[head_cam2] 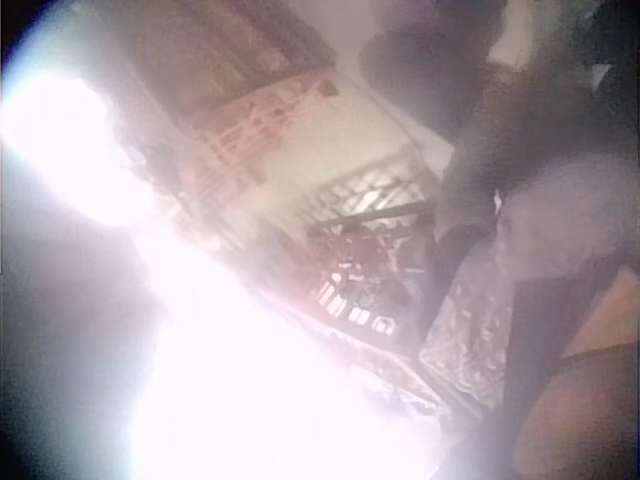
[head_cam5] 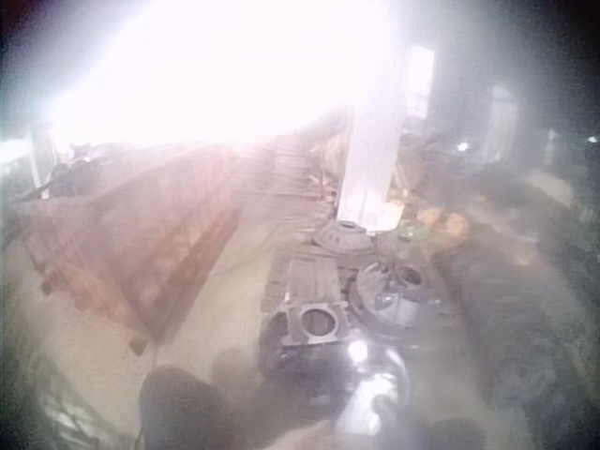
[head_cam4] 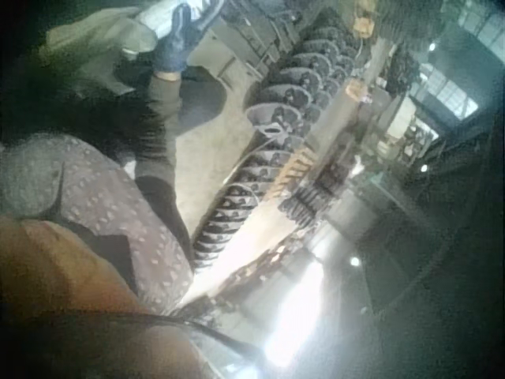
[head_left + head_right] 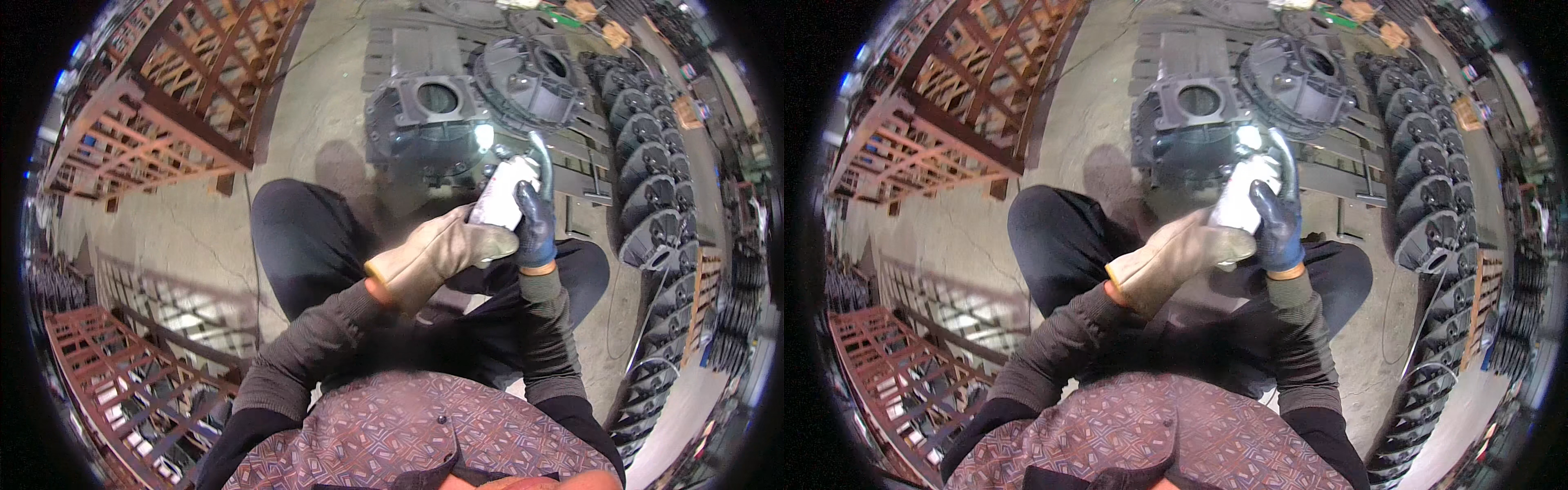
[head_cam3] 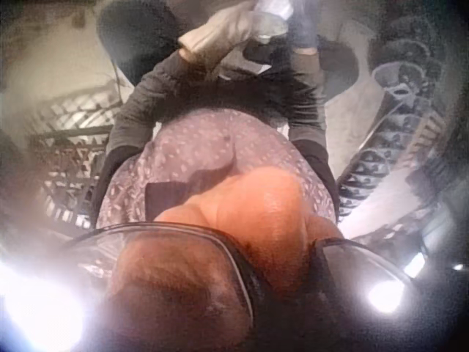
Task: The person picks up a metal part from a rack, sits on the floor, and uses an angle grinder to smooth its surface. After grinding, the person places the part back on the rack.
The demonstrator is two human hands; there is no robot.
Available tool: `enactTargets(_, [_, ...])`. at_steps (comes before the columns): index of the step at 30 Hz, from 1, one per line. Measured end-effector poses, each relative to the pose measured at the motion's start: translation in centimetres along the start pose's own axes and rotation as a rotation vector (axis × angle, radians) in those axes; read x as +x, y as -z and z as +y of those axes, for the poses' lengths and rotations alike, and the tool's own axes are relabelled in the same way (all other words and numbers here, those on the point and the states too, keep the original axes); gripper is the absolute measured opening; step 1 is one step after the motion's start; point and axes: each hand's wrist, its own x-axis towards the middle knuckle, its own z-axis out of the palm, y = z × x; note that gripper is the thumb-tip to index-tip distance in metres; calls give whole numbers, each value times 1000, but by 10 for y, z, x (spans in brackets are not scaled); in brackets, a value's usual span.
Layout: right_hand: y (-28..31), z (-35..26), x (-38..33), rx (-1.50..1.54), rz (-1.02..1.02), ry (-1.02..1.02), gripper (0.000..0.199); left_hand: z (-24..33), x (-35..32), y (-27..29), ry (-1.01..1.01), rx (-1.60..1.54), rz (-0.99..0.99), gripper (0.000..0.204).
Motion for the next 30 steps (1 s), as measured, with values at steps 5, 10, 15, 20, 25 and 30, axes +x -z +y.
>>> enactTargets(5, [-3, 10, 8, -457, -90, 35, 77, 59, 33, 24, -312, 471, -972, 27])
enactTargets(10, [17, 81, 39, -678, -112, 140, 72, 173, -16, -57, -1357, 2371, -306, 31])
enactTargets(15, [55, 198, 53, -842, 138, -140, 74, 251, 19, -87, -1523, 2705, 252, 31])
enactTargets(20, [95, 264, 55, -1002, 79, -227, 53, 258, 47, -13, -1134, 1580, -166, 48])
enactTargets(25, [98, 310, 63, -1342, 22, -100, 47, 245, 28, -1, -1083, 1074, -460, 60])
enactTargets(30, [90, 313, 65, -1368, 19, -275, 50, 231, 0, -5, -1045, 998, -397, 62])
